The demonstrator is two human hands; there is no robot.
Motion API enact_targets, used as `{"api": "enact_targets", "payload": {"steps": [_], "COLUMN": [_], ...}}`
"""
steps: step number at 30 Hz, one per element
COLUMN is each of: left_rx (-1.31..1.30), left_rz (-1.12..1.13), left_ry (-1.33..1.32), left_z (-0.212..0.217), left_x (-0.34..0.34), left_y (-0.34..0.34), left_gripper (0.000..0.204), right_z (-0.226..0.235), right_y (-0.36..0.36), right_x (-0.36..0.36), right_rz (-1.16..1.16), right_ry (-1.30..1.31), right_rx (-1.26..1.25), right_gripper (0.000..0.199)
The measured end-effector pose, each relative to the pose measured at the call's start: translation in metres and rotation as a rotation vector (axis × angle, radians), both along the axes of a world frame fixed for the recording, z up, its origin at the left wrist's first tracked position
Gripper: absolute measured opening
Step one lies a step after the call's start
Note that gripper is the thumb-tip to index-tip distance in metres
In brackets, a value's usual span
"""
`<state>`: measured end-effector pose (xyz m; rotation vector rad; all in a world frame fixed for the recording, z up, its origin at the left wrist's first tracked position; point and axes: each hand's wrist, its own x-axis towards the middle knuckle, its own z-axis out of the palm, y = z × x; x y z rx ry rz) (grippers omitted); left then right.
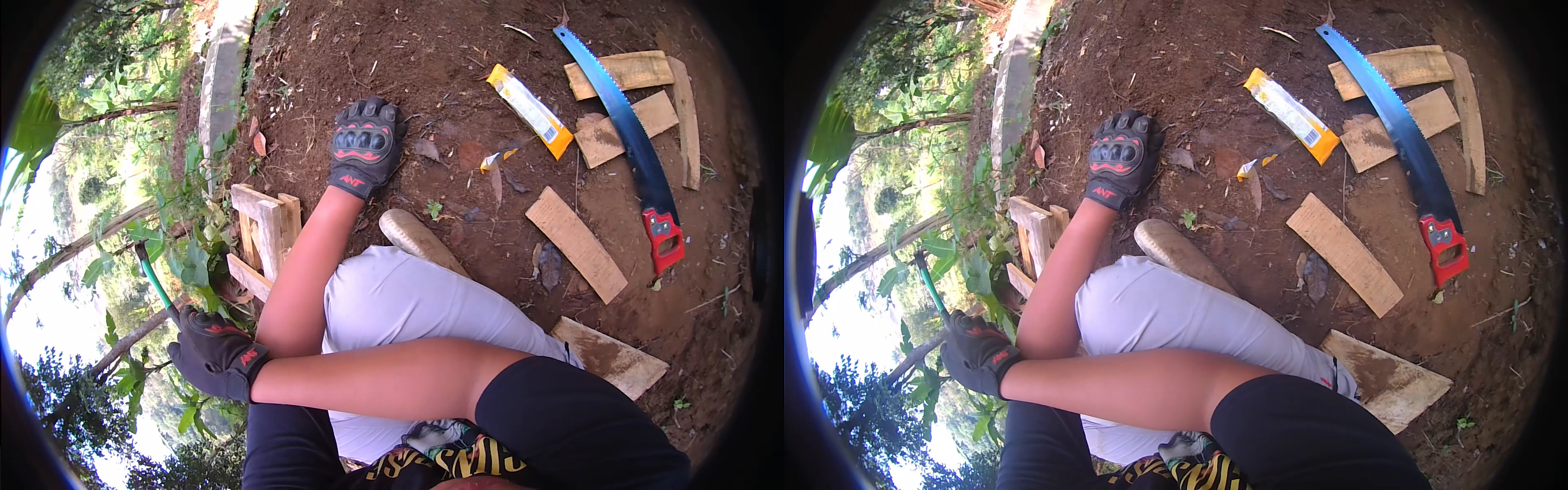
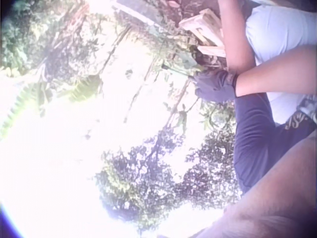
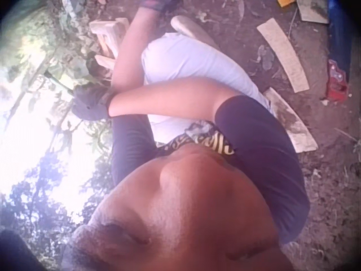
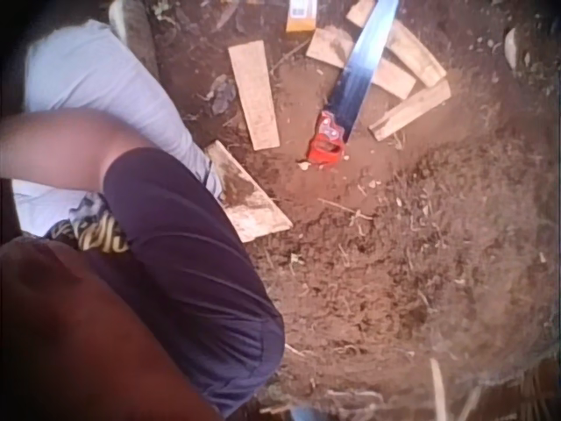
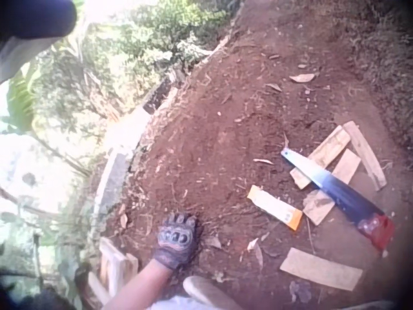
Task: The person sits on the ground and uses a hammer to drive nails into a wooden frame. They repeatedly position the nails and strike them with the hammer to secure the wooden pieces together.
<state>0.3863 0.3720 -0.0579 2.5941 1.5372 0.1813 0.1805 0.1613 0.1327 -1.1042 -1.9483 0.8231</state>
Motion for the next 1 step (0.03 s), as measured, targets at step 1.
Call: {"api": "enact_targets", "payload": {"steps": [1], "left_rx": [-0.010], "left_rz": [0.000], "left_ry": [-0.029], "left_z": [-0.0043], "left_x": [-0.0014], "left_y": [0.0010], "left_gripper": [0.028], "right_z": [0.0011], "right_y": [0.0020], "right_x": [0.0013], "right_rz": [-0.005], "right_ry": [0.003], "right_rx": [0.004], "right_gripper": [0.022]}}
